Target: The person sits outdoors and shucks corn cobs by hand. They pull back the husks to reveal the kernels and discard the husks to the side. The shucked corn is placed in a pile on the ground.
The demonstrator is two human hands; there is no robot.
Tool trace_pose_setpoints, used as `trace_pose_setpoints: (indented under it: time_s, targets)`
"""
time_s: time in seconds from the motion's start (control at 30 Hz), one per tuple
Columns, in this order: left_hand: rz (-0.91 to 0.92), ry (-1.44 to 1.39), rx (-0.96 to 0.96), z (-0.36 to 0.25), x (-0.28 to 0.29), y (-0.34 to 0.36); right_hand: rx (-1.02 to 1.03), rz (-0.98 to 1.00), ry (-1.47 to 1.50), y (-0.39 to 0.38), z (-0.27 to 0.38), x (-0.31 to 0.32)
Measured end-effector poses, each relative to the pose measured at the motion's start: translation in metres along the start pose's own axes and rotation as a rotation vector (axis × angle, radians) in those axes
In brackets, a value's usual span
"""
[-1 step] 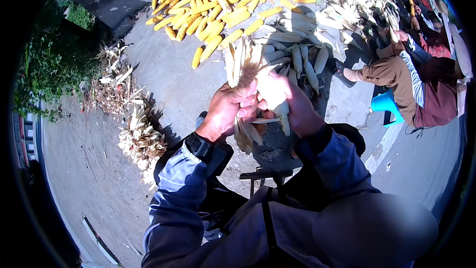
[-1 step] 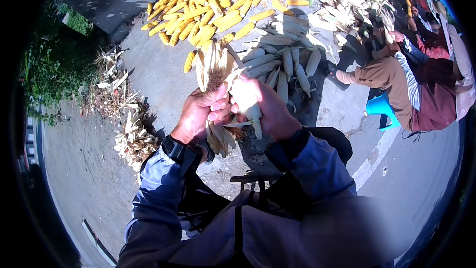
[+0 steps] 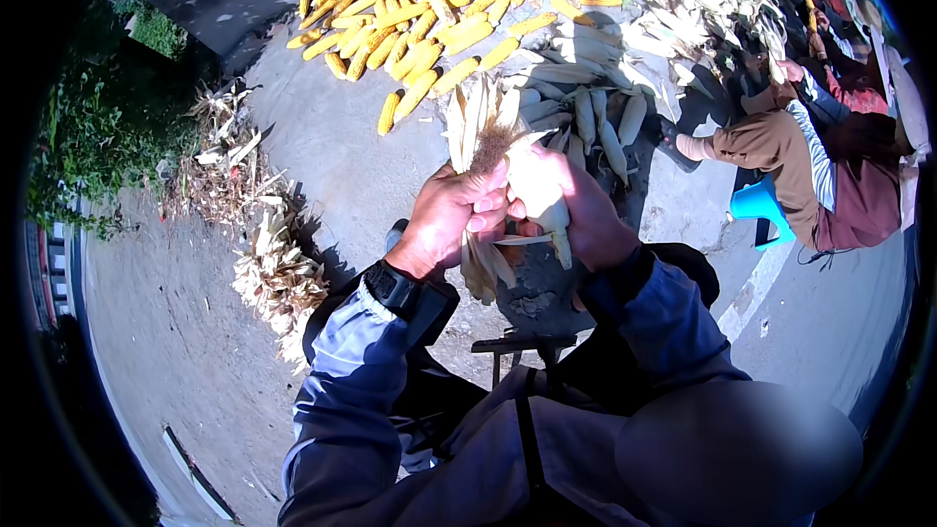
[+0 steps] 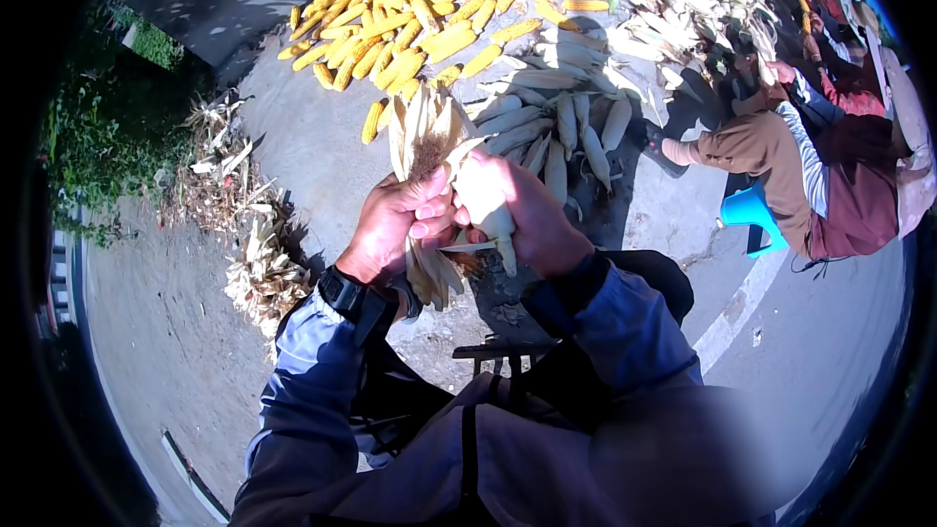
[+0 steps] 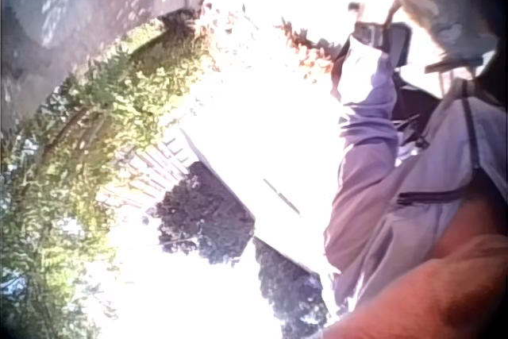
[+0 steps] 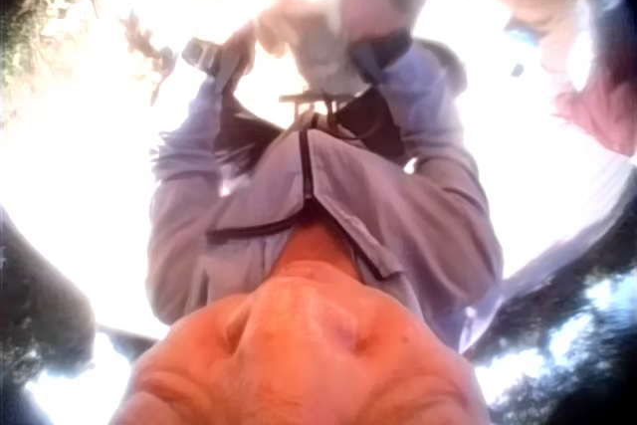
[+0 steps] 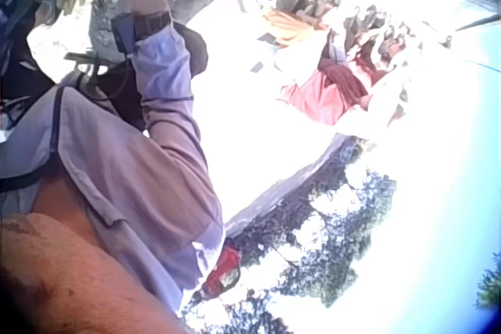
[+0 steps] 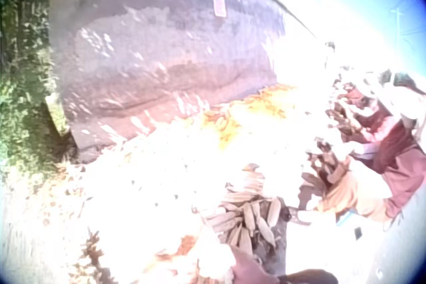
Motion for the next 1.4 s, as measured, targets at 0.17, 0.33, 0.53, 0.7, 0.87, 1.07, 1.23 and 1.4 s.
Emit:
trace_pose_setpoints:
  time_s: [0.17, 0.33, 0.53, 0.7, 0.87, 1.07, 1.23, 1.4]
  targets:
    - [-0.066, 0.031, 0.043, 0.0, 0.009, -0.009, 0.147, -0.088, -0.145, -0.004, 0.023, 0.008]
    - [-0.132, -0.207, -0.018, -0.009, 0.042, -0.014, 0.284, -0.196, -0.146, -0.006, 0.058, 0.044]
    - [-0.077, -0.233, -0.037, -0.007, 0.043, -0.005, 0.26, -0.131, -0.101, -0.003, 0.039, 0.02]
    - [-0.037, -0.291, -0.063, -0.013, 0.029, -0.006, 0.263, -0.089, -0.101, 0.0, 0.035, 0.017]
    - [-0.169, -0.146, -0.05, -0.005, 0.031, -0.001, 0.3, -0.08, -0.149, -0.006, 0.037, 0.011]
    - [-0.2, -0.106, -0.041, 0.003, 0.032, 0.008, 0.303, -0.039, -0.281, -0.013, 0.034, -0.003]
    - [-0.256, -0.072, -0.02, 0.006, 0.027, 0.009, 0.243, 0.006, -0.434, -0.012, 0.026, -0.006]
    - [-0.228, -0.061, -0.024, 0.013, 0.034, 0.016, 0.2, 0.046, -0.494, -0.017, 0.025, -0.016]
Point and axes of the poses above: each hand's wrist, its own y-axis towards the middle knuckle, its own x-axis out of the back of the hand, z = x × y, the point moved 5 cm from there along y, towards the middle knuckle, and after that the axes turned 7 degrees about x, right-handed, at the moved point
